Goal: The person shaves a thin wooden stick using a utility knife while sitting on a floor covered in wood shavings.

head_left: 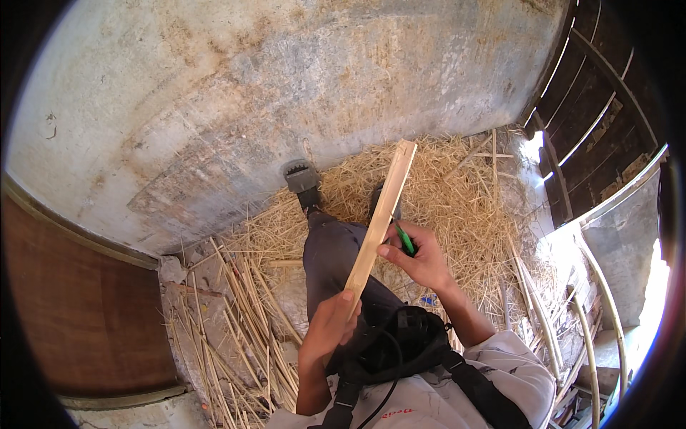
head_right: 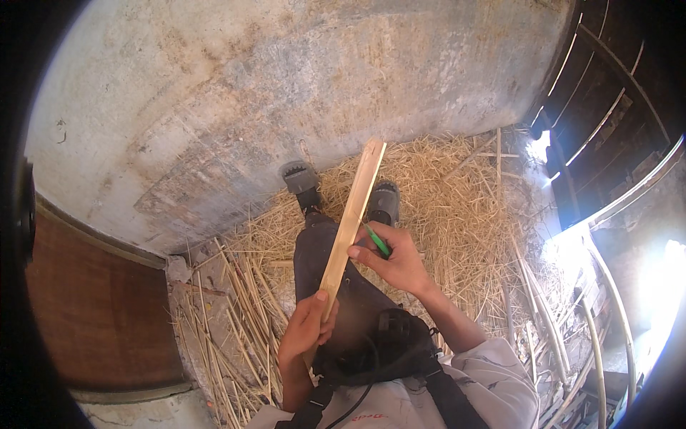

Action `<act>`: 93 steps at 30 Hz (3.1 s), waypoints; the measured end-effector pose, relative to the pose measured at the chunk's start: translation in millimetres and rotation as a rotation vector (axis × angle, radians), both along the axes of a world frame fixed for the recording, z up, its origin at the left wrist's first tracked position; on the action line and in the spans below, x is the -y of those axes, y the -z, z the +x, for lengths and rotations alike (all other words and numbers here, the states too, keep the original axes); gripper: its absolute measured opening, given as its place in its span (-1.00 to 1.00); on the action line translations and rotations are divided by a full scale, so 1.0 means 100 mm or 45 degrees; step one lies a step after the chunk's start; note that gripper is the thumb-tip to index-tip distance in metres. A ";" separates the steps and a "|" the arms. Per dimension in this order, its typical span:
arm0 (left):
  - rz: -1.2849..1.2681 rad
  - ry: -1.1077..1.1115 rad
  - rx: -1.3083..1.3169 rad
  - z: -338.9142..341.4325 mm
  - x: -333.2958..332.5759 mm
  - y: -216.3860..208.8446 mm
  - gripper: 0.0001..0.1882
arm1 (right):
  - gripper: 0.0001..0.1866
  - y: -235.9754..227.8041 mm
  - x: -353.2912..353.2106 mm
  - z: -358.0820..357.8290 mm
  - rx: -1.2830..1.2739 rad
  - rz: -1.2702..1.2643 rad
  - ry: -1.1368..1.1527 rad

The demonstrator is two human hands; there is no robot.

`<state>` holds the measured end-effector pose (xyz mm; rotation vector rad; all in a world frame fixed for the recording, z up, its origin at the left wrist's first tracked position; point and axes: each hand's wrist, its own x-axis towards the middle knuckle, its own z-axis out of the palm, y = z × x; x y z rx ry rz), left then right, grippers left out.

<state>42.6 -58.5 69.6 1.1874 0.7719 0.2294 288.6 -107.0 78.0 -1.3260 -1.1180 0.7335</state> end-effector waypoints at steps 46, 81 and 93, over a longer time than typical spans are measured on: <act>-0.015 -0.213 -0.048 0.04 0.03 -0.10 -0.45 | -0.72 0.07 0.02 -0.04 0.480 0.166 -0.066; 0.004 -0.200 -0.044 -0.05 0.02 -0.12 -0.33 | -0.67 0.12 -0.01 0.01 1.171 0.378 0.168; 0.106 -0.178 -0.100 0.01 0.02 -0.17 -0.29 | -0.68 0.14 -0.02 0.02 1.174 0.372 0.217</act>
